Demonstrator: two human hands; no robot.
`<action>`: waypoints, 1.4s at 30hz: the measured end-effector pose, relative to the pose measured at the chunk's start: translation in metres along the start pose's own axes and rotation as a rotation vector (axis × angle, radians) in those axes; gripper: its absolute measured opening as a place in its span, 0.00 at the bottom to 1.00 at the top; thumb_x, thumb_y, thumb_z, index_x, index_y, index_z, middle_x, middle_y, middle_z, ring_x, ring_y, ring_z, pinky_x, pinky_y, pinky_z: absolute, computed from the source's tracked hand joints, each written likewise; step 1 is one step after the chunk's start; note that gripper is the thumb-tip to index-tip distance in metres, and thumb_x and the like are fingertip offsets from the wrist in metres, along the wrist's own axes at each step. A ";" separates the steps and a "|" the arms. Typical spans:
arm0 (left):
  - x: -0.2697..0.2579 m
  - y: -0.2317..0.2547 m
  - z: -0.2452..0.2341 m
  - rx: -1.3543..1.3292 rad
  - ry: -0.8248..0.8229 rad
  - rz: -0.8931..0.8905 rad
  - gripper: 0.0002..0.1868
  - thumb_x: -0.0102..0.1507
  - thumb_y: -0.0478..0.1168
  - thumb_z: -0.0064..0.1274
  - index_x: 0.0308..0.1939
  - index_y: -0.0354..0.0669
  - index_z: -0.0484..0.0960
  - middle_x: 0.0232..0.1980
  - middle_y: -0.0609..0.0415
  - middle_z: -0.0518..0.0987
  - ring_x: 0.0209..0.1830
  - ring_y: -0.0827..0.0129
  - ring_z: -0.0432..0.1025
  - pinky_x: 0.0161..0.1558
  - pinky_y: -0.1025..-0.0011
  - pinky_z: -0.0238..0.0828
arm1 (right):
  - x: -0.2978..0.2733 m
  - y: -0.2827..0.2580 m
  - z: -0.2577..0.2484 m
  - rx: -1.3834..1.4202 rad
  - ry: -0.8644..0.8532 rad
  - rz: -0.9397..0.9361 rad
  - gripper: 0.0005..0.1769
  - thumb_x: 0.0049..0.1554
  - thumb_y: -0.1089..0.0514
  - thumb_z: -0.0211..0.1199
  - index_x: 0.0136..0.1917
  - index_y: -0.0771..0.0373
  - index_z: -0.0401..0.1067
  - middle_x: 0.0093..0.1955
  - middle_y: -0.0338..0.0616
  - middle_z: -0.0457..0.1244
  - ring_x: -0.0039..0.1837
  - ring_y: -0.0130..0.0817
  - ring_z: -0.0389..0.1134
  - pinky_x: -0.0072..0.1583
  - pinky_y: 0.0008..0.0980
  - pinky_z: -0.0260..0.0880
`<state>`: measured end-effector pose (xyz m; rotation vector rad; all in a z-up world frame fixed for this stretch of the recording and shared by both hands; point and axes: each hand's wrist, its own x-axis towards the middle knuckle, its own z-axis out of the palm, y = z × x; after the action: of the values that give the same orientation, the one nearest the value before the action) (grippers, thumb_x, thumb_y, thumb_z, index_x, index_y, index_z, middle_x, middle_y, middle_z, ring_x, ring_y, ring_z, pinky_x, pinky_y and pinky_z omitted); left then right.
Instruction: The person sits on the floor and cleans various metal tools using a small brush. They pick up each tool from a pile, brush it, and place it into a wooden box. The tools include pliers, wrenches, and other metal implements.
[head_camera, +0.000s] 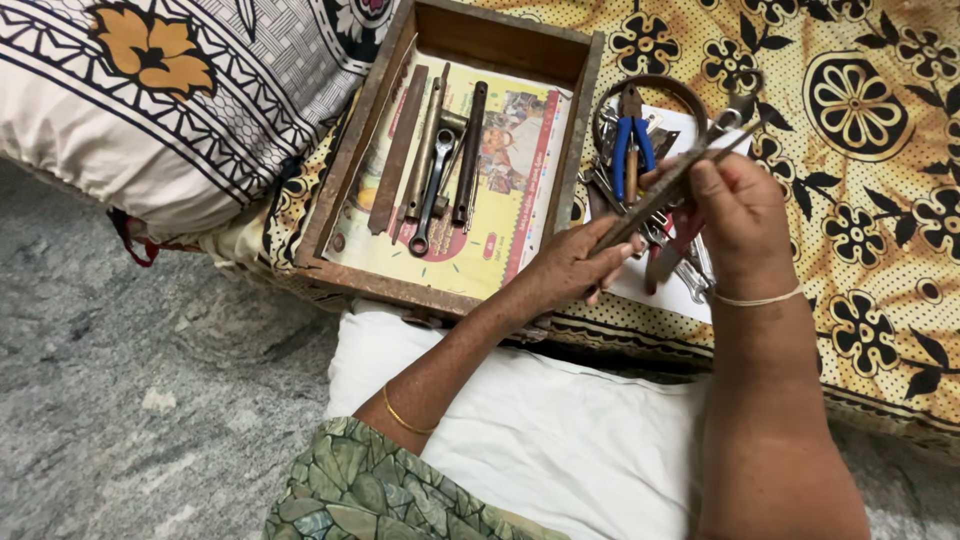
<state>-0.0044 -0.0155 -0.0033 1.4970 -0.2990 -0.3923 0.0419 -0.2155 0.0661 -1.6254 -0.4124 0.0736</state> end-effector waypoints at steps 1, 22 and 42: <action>-0.001 0.000 -0.002 -0.052 -0.003 0.033 0.15 0.72 0.48 0.45 0.57 0.45 0.73 0.28 0.64 0.70 0.21 0.82 0.66 0.22 0.81 0.70 | 0.000 0.001 -0.004 -0.195 0.027 0.031 0.19 0.69 0.46 0.58 0.46 0.64 0.71 0.36 0.43 0.64 0.31 0.27 0.63 0.33 0.24 0.65; 0.004 -0.006 -0.009 -0.253 0.155 0.024 0.13 0.70 0.43 0.48 0.57 0.46 0.72 0.29 0.61 0.75 0.23 0.80 0.69 0.25 0.80 0.67 | -0.013 -0.023 0.008 -0.608 -0.167 0.231 0.09 0.58 0.55 0.66 0.47 0.63 0.77 0.42 0.43 0.69 0.45 0.32 0.68 0.48 0.31 0.70; 0.006 -0.008 0.004 0.094 0.193 0.010 0.14 0.69 0.42 0.46 0.57 0.43 0.73 0.29 0.61 0.75 0.24 0.79 0.70 0.23 0.77 0.71 | 0.001 -0.003 -0.015 -0.073 0.182 -0.520 0.07 0.69 0.65 0.68 0.58 0.65 0.72 0.56 0.46 0.67 0.53 0.31 0.71 0.60 0.27 0.77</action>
<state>-0.0008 -0.0220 -0.0110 1.6120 -0.1739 -0.2260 0.0461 -0.2291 0.0705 -1.5347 -0.6886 -0.4816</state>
